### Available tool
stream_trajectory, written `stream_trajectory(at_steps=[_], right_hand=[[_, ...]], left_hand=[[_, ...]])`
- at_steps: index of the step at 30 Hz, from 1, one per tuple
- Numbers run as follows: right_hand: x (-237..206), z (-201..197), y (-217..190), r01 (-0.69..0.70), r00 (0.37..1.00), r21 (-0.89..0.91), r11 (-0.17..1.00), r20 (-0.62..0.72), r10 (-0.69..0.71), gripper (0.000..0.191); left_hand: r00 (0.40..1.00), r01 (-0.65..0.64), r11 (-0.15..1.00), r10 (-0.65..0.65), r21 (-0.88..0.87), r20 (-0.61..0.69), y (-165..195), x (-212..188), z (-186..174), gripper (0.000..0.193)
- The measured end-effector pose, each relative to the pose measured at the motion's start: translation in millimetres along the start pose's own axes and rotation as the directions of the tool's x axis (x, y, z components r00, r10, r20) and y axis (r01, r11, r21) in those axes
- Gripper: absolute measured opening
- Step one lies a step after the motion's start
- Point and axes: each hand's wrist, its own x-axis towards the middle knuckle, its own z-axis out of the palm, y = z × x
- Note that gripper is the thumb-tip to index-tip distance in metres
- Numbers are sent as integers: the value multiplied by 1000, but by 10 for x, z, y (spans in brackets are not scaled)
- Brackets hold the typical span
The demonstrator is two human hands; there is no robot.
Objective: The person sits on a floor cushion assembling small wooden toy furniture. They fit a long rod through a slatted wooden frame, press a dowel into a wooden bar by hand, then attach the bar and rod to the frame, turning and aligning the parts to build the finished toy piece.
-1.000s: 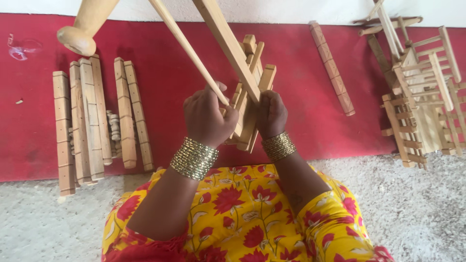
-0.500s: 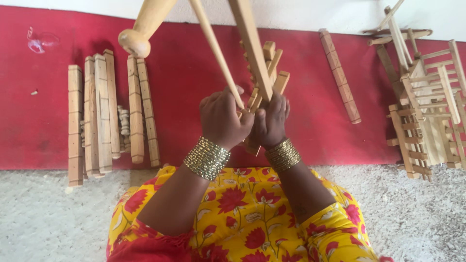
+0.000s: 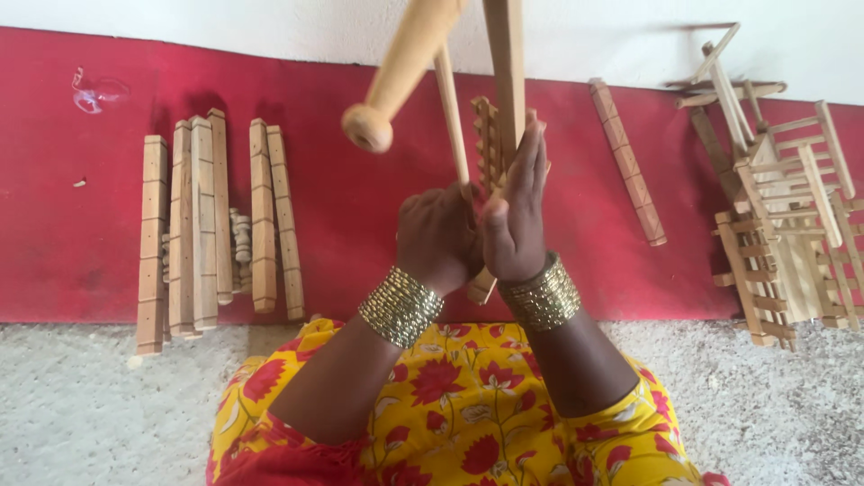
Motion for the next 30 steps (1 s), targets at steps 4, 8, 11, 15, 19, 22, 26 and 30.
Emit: stream_trajectory(at_steps=[4,8,11,15,19,22,26,30], right_hand=[[-39,-31,32,11,1000,-233,972,31,-4,88],[-310,69,178,-146,987,-123,982,48,152,88],[-372,93,185,-210,977,-96,973,28,213,89],[-27,54,13,-16,1000,-10,1000,7,16,87],[557,53,-144,89,995,-267,960,-12,-95,84],[709,106,-153,56,998,-379,924,2,-60,87],[354,181,-95,-109,986,-413,904,69,150,88],[13,161,-112,-228,966,-264,937,57,251,81]], left_hand=[[993,-84,996,87,35,-84,-18,7,-16,28],[994,-107,994,108,24,-13,-126,25,-41,35],[996,-86,995,87,-57,20,-129,9,-50,45],[995,-93,992,97,-87,37,-117,-23,-74,42],[981,-182,979,187,-96,44,-133,33,-46,37],[984,-86,996,80,34,158,-170,86,-35,27],[980,-196,980,194,29,53,-240,129,-66,35],[995,-45,998,41,41,95,-248,101,-80,34]])
